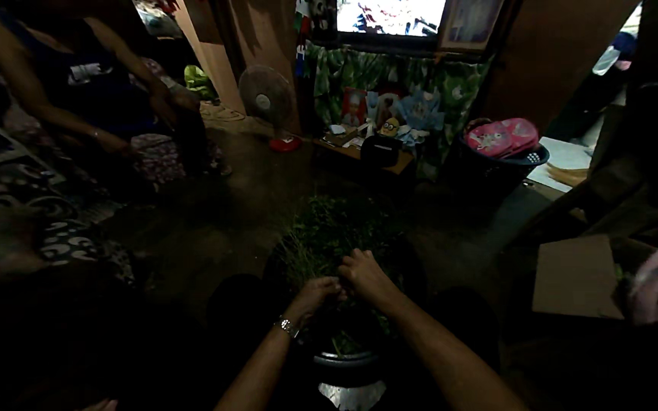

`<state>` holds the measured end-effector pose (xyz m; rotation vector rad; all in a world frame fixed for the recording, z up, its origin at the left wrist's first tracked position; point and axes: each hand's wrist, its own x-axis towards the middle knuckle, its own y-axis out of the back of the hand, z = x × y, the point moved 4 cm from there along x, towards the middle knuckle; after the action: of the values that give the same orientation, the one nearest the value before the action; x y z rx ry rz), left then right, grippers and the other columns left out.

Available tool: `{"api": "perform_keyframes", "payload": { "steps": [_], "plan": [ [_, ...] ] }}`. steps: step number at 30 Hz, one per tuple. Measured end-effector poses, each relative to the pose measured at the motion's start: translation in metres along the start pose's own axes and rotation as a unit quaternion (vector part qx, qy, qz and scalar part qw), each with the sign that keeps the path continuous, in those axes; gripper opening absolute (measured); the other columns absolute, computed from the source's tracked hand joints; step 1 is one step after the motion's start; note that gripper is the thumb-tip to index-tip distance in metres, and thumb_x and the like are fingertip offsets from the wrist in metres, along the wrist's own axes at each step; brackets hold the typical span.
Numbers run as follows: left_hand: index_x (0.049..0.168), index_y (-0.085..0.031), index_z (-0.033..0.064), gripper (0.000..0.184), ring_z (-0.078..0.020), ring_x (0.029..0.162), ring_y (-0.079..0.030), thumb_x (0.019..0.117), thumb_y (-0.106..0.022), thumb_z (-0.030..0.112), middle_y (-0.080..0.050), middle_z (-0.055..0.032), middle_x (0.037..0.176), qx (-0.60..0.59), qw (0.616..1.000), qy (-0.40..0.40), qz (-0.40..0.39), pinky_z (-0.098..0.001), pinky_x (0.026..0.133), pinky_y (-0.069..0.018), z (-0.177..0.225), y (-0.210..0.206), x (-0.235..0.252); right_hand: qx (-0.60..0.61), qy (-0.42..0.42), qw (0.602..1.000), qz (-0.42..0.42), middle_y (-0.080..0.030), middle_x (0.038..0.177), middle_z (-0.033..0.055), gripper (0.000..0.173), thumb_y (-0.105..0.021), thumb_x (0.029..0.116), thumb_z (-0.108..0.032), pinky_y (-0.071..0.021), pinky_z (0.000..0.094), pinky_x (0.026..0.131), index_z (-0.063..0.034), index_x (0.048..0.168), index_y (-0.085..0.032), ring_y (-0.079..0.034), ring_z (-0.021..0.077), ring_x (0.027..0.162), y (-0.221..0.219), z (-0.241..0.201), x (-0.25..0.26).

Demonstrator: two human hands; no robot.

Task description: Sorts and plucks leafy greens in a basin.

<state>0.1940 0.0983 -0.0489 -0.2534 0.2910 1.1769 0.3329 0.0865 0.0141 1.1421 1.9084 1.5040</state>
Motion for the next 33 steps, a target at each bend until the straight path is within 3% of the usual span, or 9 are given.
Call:
{"api": "perform_keyframes", "payload": {
  "steps": [4,8,11,15,19,22,25,29,33],
  "plan": [
    [0.118,-0.060,-0.0026,0.019,-0.0097,0.081,-0.066,0.1070,-0.048,0.007,-0.066,-0.0037,0.093,0.026,1.000,-0.008,-0.002,-0.0264,0.078,-0.0559,-0.001,-0.006,-0.001,-0.005,0.001,1.000,0.005,-0.069,0.113,0.0225,0.018,-0.066,0.0941,-0.005,-0.0438,0.0578,0.099,0.0031,0.110,-0.071,-0.060,0.0439,0.113,0.001,0.002,-0.002],
    [0.120,-0.061,-0.0039,0.021,-0.0074,0.074,-0.060,0.1060,-0.050,0.008,-0.063,-0.0036,0.093,-0.017,0.998,-0.035,0.053,-0.0244,0.072,-0.0530,-0.003,-0.003,0.003,-0.031,0.001,0.999,0.038,-0.067,0.114,0.0238,0.018,-0.062,0.0958,-0.002,-0.0454,0.0566,0.098,0.0036,0.110,-0.072,-0.061,0.0434,0.113,0.004,-0.005,-0.003],
    [0.113,-0.062,-0.0012,0.017,-0.0068,0.071,-0.061,0.1051,-0.049,0.006,-0.063,-0.0019,0.088,-0.099,0.991,-0.046,0.075,-0.0220,0.067,-0.0533,-0.004,-0.003,0.002,-0.025,-0.011,0.998,0.052,-0.068,0.115,0.0240,0.019,-0.059,0.0975,-0.002,-0.0476,0.0541,0.099,0.0051,0.110,-0.071,-0.062,0.0425,0.114,0.001,-0.010,-0.003],
    [0.114,-0.060,-0.0014,0.017,-0.0091,0.072,-0.064,0.1042,-0.047,0.002,-0.066,-0.0032,0.086,-0.156,0.982,-0.070,0.074,-0.0242,0.068,-0.0557,-0.005,-0.001,0.005,0.093,-0.084,0.992,0.008,-0.063,0.127,0.0231,0.028,-0.056,0.1037,-0.014,-0.0501,0.0472,0.104,0.0041,0.124,-0.065,-0.062,0.0371,0.120,-0.004,-0.007,0.001],
    [0.115,-0.063,-0.0031,0.016,-0.0116,0.082,-0.067,0.1015,-0.055,0.000,-0.069,-0.0056,0.095,-0.097,0.988,-0.102,0.069,-0.0289,0.077,-0.0578,-0.003,0.002,0.004,0.205,-0.117,0.971,0.025,-0.065,0.124,0.0229,0.031,-0.056,0.1050,-0.017,-0.0516,0.0433,0.102,0.0047,0.126,-0.064,-0.066,0.0322,0.113,-0.001,0.002,0.001],
    [0.111,-0.064,-0.0022,0.013,-0.0112,0.084,-0.066,0.1009,-0.057,0.001,-0.067,-0.0051,0.096,-0.050,0.991,-0.111,0.055,-0.0294,0.081,-0.0574,-0.003,0.000,0.003,0.189,-0.105,0.976,0.036,-0.067,0.117,0.0232,0.027,-0.055,0.1033,-0.011,-0.0525,0.0426,0.099,0.0053,0.121,-0.067,-0.067,0.0326,0.108,-0.004,0.006,0.001],
    [0.110,-0.063,-0.0021,0.014,-0.0123,0.085,-0.066,0.1010,-0.055,0.003,-0.067,-0.0053,0.095,-0.046,0.993,-0.105,0.029,-0.0309,0.083,-0.0570,-0.004,-0.002,0.002,0.166,-0.111,0.980,0.010,-0.067,0.119,0.0225,0.026,-0.054,0.1037,-0.010,-0.0521,0.0429,0.101,0.0046,0.121,-0.068,-0.067,0.0326,0.111,-0.004,0.004,0.000],
    [0.107,-0.063,0.0024,0.028,-0.0099,0.077,-0.064,0.1100,-0.040,0.018,-0.065,-0.0014,0.086,-0.126,0.988,-0.091,0.013,-0.0255,0.074,-0.0553,-0.005,-0.005,0.004,0.146,-0.103,0.984,-0.023,-0.065,0.123,0.0226,0.026,-0.054,0.1028,-0.007,-0.0518,0.0431,0.101,0.0045,0.122,-0.067,-0.066,0.0332,0.112,-0.001,0.003,0.000],
    [0.109,-0.064,0.0025,0.026,-0.0079,0.074,-0.064,0.1100,-0.046,0.021,-0.066,-0.0021,0.087,-0.146,0.986,-0.075,0.022,-0.0219,0.069,-0.0548,-0.004,-0.003,0.005,0.140,-0.078,0.987,-0.021,-0.064,0.123,0.0238,0.026,-0.056,0.1005,-0.004,-0.0528,0.0436,0.100,0.0062,0.123,-0.066,-0.067,0.0341,0.111,0.001,-0.001,0.001]
  ]
}}
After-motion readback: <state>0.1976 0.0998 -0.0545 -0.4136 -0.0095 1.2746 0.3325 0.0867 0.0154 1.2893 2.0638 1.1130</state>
